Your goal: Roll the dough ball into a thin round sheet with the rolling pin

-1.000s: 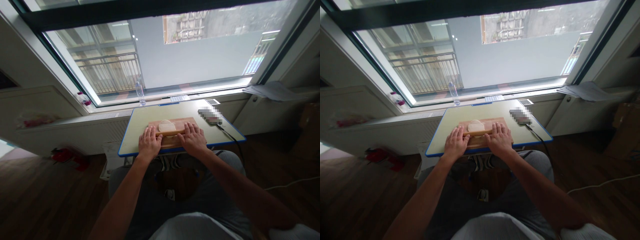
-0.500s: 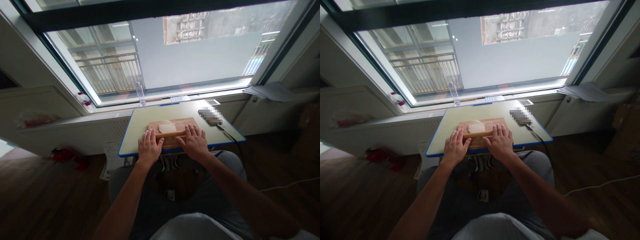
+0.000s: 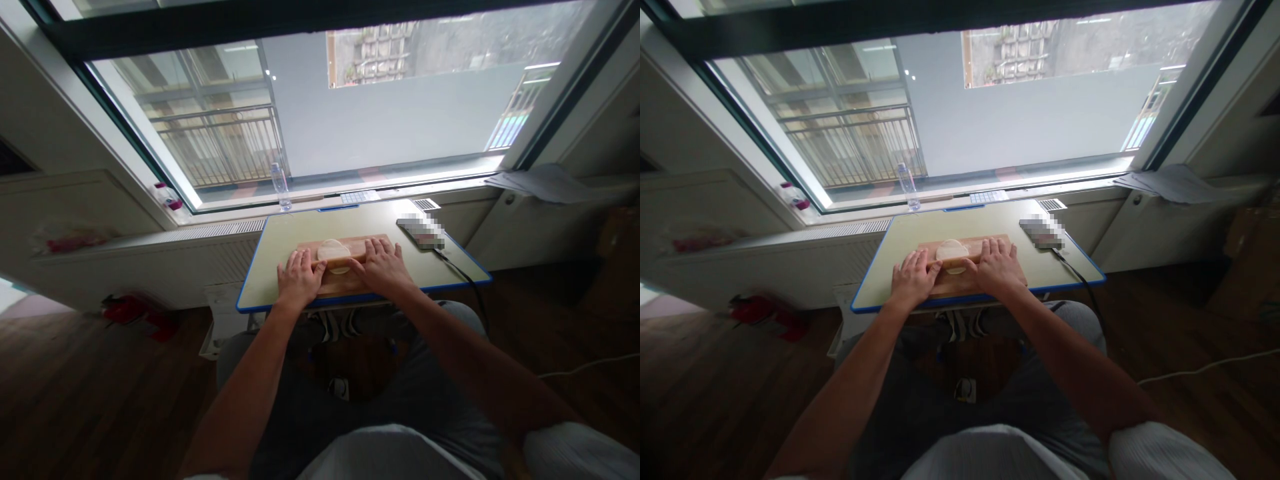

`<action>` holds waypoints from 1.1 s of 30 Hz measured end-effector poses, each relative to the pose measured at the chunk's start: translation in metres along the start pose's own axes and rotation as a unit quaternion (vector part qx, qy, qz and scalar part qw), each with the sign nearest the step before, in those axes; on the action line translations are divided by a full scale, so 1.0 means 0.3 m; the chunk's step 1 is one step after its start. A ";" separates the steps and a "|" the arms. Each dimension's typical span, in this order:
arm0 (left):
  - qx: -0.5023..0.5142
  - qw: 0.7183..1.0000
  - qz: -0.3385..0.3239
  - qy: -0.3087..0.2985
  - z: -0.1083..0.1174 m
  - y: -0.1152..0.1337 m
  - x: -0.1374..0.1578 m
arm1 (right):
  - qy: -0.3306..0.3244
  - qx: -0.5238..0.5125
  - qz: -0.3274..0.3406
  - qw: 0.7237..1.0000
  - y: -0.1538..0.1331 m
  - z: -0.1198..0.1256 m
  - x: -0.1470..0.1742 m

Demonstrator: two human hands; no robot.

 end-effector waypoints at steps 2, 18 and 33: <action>0.000 1.000 0.002 -0.008 -0.003 -0.002 -0.020 | 0.005 0.001 0.010 1.000 0.004 -0.008 -0.022; 0.009 0.996 -0.004 -0.085 -0.025 -0.012 -0.145 | -0.023 -0.010 0.028 0.999 -0.003 -0.025 -0.136; -0.009 0.996 -0.016 -0.089 -0.054 -0.019 -0.234 | -0.056 -0.006 0.032 0.998 0.008 -0.069 -0.211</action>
Point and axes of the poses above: each hand's wrist, its own x-axis away from the middle knuckle, its own z-axis out of the back of the hand, y = z × x, the point moved 8 cm from there along -x, towards the middle knuckle, and after that the axes turned 5 degrees about y, right-handed, at the moved point
